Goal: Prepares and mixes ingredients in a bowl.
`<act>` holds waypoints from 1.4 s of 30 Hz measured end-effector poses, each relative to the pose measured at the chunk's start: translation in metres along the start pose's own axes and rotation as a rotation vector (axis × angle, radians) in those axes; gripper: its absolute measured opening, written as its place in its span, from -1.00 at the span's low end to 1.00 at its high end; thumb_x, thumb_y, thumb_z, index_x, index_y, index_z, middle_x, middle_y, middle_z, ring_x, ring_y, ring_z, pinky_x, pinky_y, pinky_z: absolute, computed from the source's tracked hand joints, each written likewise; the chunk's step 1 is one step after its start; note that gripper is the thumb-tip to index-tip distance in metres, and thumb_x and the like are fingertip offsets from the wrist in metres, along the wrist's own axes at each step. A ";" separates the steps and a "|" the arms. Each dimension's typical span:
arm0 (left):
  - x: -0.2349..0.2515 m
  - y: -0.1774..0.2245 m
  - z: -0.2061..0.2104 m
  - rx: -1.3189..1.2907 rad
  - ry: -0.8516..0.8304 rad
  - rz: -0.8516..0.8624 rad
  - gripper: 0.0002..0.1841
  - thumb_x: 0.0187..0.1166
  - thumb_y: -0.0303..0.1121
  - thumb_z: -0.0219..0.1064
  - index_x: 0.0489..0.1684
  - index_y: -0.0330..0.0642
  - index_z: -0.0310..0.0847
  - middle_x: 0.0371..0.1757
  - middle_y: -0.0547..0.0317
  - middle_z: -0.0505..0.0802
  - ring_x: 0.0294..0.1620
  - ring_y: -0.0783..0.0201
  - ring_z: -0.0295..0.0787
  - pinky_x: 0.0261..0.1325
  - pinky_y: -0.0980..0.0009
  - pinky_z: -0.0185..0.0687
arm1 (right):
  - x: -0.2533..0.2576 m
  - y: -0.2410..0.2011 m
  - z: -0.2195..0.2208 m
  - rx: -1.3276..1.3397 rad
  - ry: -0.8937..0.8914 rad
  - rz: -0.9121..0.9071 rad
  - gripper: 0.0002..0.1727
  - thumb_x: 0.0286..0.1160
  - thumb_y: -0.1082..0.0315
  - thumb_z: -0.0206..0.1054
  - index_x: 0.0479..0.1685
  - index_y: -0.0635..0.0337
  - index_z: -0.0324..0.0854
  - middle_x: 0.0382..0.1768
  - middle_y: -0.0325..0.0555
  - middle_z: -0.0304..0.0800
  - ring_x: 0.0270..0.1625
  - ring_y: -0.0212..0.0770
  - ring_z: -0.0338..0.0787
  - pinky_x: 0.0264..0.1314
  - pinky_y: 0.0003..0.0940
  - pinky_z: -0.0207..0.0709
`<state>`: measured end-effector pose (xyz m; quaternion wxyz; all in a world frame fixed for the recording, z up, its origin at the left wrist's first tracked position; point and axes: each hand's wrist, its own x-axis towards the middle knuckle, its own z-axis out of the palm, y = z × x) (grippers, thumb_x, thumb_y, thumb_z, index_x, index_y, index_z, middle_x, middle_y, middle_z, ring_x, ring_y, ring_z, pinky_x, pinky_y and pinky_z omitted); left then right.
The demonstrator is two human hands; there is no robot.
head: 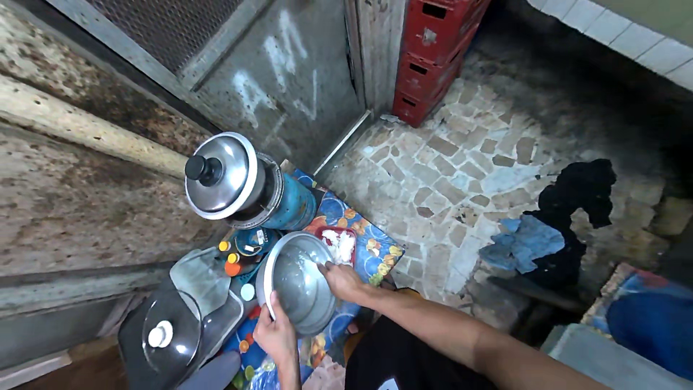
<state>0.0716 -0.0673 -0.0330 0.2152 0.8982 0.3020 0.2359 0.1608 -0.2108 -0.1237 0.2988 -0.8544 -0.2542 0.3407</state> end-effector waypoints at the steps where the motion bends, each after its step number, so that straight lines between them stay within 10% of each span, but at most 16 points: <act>1: 0.000 -0.001 -0.001 0.012 -0.005 -0.005 -0.46 0.72 -0.08 0.24 -0.72 -0.29 0.54 -0.78 0.28 0.45 -0.72 0.45 0.40 -0.52 0.38 0.33 | 0.000 -0.003 -0.005 0.001 0.021 -0.016 -0.38 0.70 0.42 0.08 0.79 0.10 0.27 0.36 0.25 0.64 0.11 0.29 0.82 0.09 0.26 0.69; 16: -0.001 0.000 -0.001 0.054 -0.042 0.039 -0.42 0.72 0.00 0.23 -0.72 -0.27 0.53 -0.78 0.24 0.46 -0.71 0.35 0.43 -0.52 0.28 0.36 | 0.003 -0.019 -0.014 -0.032 -0.067 -0.007 -0.32 0.48 0.52 0.28 0.70 0.25 0.33 0.35 0.35 0.64 0.15 0.37 0.79 0.11 0.32 0.65; 42: -0.005 0.002 -0.005 0.069 -0.117 -0.096 -0.44 0.75 -0.02 0.21 -0.63 -0.29 0.60 -0.74 0.16 0.53 -0.65 0.24 0.51 -0.43 0.13 0.42 | 0.016 -0.028 0.007 -0.024 -0.016 -0.042 -0.53 0.68 0.56 0.04 0.56 0.37 0.43 0.30 0.36 0.70 0.16 0.37 0.80 0.14 0.31 0.65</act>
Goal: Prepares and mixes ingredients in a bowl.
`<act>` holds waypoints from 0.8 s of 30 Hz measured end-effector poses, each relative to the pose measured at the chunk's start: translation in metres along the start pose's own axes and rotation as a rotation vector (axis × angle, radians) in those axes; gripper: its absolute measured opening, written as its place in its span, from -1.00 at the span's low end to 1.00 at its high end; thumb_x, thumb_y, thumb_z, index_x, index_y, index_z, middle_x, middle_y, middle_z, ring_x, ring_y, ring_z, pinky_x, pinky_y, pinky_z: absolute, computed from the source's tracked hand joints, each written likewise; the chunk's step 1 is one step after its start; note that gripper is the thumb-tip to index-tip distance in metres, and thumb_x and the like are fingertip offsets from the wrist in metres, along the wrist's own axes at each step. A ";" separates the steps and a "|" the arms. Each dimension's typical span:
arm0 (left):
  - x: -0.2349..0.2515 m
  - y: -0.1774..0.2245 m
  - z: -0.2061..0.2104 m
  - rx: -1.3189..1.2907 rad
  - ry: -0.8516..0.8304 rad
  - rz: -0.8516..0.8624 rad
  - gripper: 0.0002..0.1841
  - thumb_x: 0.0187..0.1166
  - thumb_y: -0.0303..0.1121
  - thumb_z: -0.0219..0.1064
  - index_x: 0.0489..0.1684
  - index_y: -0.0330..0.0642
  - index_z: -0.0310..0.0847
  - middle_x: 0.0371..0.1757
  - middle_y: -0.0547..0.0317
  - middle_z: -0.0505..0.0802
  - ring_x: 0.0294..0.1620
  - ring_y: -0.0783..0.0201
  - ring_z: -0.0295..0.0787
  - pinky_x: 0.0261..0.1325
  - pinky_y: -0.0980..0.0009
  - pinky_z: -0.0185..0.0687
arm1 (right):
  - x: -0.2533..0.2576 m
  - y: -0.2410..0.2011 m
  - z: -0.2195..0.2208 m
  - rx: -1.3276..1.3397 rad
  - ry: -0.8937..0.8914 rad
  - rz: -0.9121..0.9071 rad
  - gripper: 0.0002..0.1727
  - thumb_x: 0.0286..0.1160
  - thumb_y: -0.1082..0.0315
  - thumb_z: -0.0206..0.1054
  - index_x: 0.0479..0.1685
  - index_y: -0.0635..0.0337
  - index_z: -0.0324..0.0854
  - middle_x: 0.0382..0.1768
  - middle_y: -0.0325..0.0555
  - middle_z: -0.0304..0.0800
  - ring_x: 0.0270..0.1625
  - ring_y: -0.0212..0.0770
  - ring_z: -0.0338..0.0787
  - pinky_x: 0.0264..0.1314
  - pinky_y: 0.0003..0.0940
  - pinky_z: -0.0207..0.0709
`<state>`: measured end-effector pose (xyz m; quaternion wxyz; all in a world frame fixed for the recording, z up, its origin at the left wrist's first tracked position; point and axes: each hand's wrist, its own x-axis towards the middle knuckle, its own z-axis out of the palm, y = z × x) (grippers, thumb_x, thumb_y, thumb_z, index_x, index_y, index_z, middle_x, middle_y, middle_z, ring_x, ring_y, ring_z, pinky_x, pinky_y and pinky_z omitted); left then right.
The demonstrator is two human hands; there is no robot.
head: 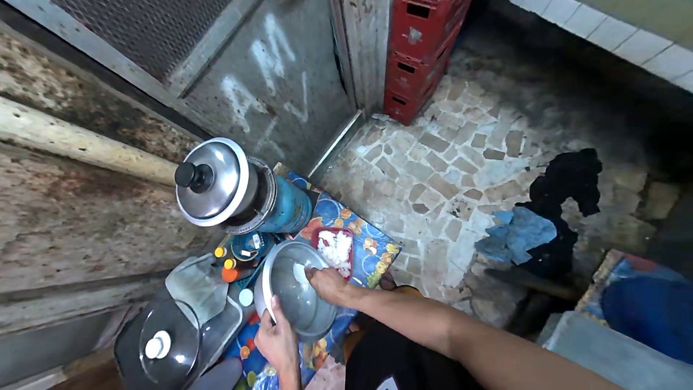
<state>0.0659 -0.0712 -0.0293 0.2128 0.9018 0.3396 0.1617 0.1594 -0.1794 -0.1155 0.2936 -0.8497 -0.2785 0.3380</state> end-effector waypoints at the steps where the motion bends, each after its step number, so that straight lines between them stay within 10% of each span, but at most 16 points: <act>1: 0.001 0.000 0.000 -0.003 0.012 -0.003 -0.45 0.75 -0.02 0.21 -0.63 -0.29 0.61 -0.74 0.17 0.53 -0.65 0.25 0.50 -0.43 0.15 0.42 | 0.000 0.000 -0.001 -0.002 0.002 -0.012 -0.48 0.63 0.57 0.08 0.62 0.32 0.39 0.31 0.34 0.70 0.15 0.37 0.81 0.13 0.32 0.66; 24: -0.007 0.009 0.003 -0.038 0.028 0.070 -0.46 0.74 -0.05 0.21 -0.70 -0.24 0.54 -0.78 0.28 0.46 -0.71 0.39 0.44 -0.52 0.31 0.36 | -0.019 -0.006 -0.003 -0.027 0.020 -0.125 -0.40 0.64 0.58 0.08 0.73 0.19 0.32 0.23 0.30 0.72 0.01 0.33 0.83 0.01 0.28 0.69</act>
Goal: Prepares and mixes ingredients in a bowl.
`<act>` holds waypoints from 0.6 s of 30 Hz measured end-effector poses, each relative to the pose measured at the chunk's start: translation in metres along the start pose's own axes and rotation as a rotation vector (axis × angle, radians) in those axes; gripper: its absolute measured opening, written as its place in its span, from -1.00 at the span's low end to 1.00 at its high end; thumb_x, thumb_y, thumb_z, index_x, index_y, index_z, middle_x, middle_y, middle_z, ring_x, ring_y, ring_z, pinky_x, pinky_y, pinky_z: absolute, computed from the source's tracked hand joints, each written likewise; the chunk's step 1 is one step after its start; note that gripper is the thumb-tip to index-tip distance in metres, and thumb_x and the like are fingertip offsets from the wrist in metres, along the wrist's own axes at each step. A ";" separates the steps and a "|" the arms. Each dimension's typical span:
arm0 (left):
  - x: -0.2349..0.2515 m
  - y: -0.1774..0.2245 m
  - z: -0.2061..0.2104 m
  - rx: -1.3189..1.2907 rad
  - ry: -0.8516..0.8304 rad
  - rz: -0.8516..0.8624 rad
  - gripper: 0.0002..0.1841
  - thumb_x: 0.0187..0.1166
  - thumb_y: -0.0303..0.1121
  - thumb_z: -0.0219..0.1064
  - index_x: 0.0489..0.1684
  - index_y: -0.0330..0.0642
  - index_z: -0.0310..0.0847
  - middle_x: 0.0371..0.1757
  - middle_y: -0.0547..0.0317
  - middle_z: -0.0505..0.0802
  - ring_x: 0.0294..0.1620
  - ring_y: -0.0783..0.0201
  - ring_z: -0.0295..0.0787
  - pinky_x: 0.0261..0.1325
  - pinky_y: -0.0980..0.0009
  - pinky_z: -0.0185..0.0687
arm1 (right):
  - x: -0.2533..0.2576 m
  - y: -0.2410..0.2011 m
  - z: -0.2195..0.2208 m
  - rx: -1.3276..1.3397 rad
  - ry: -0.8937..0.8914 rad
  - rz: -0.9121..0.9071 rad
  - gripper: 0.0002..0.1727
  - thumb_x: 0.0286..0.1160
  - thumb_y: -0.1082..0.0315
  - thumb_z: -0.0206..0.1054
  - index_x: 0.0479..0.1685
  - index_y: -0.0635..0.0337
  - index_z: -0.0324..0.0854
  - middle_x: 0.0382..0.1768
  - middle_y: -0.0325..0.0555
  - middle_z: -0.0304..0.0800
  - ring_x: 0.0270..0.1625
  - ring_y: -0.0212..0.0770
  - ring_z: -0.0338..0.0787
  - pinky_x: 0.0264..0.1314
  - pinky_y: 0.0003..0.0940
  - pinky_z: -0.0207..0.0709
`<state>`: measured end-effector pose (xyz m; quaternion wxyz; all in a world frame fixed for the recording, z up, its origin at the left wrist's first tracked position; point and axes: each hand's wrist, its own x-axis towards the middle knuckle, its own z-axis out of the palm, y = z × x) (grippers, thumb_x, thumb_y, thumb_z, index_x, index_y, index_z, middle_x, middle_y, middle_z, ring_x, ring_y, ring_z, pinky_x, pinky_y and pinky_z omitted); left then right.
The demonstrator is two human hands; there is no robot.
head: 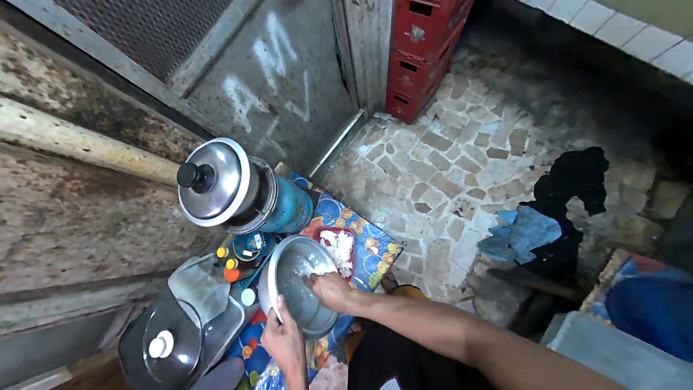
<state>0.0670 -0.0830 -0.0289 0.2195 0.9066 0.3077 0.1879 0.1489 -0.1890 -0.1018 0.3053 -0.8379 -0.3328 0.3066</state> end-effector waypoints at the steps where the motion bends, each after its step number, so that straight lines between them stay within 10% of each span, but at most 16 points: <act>1: 0.000 -0.001 0.000 0.010 -0.002 -0.004 -0.46 0.74 -0.05 0.21 -0.69 -0.25 0.54 -0.77 0.26 0.47 -0.70 0.37 0.45 -0.51 0.29 0.38 | -0.006 -0.005 -0.002 0.001 -0.010 -0.024 -0.39 0.64 0.59 0.09 0.73 0.19 0.31 0.23 0.30 0.72 0.01 0.33 0.83 0.01 0.27 0.68; 18: -0.004 0.001 0.000 0.010 -0.004 -0.027 -0.47 0.74 -0.05 0.22 -0.64 -0.28 0.59 -0.75 0.23 0.50 -0.68 0.34 0.47 -0.48 0.24 0.40 | 0.002 0.008 0.001 0.030 0.006 0.011 -0.35 0.63 0.60 0.08 0.78 0.15 0.27 0.28 0.32 0.70 0.03 0.36 0.83 0.04 0.31 0.67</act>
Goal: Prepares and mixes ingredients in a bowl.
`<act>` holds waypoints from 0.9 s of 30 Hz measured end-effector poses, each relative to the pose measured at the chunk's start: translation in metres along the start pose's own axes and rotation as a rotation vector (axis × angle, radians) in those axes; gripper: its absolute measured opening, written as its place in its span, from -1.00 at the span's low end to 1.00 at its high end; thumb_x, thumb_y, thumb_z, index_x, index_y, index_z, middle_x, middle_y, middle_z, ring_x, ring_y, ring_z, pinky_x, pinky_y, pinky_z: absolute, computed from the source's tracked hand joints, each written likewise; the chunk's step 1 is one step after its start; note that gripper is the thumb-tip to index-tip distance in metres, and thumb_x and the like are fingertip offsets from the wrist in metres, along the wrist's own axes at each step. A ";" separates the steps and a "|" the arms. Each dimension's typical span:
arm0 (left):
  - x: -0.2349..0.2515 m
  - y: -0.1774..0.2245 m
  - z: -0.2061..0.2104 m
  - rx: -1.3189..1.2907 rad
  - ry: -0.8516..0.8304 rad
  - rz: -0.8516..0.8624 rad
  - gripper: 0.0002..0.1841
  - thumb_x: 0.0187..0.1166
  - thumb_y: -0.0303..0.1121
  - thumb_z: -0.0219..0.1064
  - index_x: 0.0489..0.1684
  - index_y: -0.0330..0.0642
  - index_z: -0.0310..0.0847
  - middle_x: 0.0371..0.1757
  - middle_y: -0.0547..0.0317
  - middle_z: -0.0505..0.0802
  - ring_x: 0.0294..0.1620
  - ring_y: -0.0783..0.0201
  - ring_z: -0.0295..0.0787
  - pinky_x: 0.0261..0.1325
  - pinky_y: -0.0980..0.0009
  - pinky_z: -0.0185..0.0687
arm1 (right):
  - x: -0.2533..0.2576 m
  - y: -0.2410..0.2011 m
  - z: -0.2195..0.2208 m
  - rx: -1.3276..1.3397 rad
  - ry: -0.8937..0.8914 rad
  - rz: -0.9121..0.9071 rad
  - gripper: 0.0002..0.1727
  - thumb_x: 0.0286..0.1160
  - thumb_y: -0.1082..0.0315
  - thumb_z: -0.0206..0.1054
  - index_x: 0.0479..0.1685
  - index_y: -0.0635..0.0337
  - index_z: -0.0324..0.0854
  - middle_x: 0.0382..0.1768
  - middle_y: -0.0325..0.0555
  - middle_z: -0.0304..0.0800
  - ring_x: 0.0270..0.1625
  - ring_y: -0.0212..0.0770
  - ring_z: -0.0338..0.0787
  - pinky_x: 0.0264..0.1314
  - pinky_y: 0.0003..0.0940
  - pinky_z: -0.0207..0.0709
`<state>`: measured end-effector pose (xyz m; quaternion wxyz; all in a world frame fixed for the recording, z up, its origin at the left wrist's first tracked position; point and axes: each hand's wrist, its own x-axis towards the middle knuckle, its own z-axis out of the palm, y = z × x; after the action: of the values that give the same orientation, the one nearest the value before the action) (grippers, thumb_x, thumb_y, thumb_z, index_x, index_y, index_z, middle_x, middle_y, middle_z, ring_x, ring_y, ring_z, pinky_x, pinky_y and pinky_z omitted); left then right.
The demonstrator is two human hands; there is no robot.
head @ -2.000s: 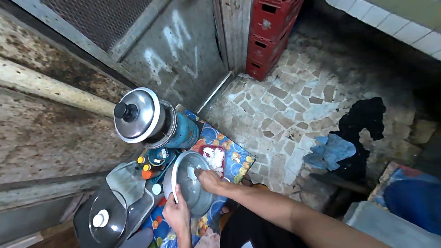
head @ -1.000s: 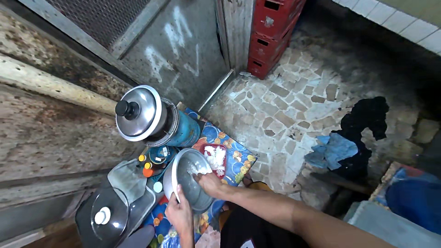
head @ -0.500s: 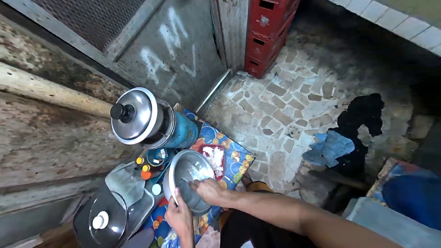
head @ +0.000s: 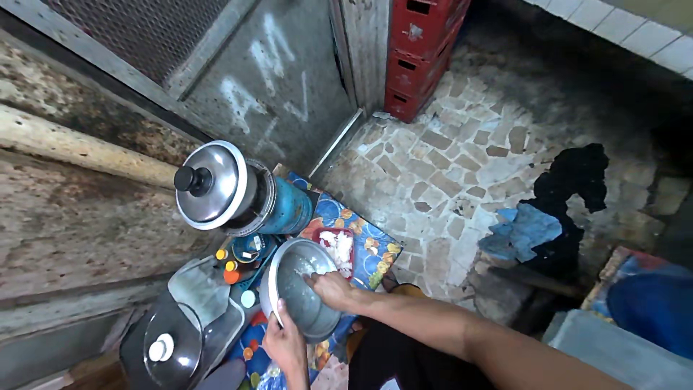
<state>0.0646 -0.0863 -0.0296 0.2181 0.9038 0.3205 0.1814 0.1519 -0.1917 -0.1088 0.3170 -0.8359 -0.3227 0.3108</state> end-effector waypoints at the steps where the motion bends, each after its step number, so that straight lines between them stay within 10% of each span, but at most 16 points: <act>1: -0.001 0.000 0.001 0.001 0.005 0.002 -0.47 0.74 -0.05 0.22 -0.64 -0.28 0.59 -0.76 0.23 0.51 -0.69 0.35 0.48 -0.49 0.25 0.41 | -0.005 -0.003 0.000 -0.003 0.001 -0.025 -0.37 0.64 0.59 0.08 0.75 0.15 0.30 0.27 0.31 0.70 0.01 0.35 0.83 0.03 0.30 0.68; 12: 0.000 0.008 -0.001 0.017 -0.010 0.022 -0.46 0.73 -0.04 0.22 -0.69 -0.25 0.56 -0.77 0.23 0.49 -0.70 0.34 0.47 -0.51 0.24 0.39 | -0.002 -0.004 -0.012 -0.005 0.044 -0.015 -0.32 0.66 0.58 0.06 0.83 0.11 0.20 0.34 0.28 0.67 0.03 0.32 0.84 0.04 0.26 0.69; 27: 0.003 0.009 0.006 0.031 0.041 0.079 -0.44 0.73 -0.03 0.20 -0.75 -0.22 0.47 -0.80 0.27 0.41 -0.73 0.33 0.40 -0.52 0.24 0.33 | 0.012 0.012 -0.014 0.128 -0.080 0.184 -0.52 0.53 0.44 0.29 0.46 0.25 0.54 0.22 0.31 0.74 0.25 0.35 0.77 0.15 0.36 0.63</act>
<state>0.0742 -0.0928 -0.0298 0.1900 0.9152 0.2918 0.2031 0.1736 -0.1942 -0.1128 0.3267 -0.8271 -0.2365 0.3915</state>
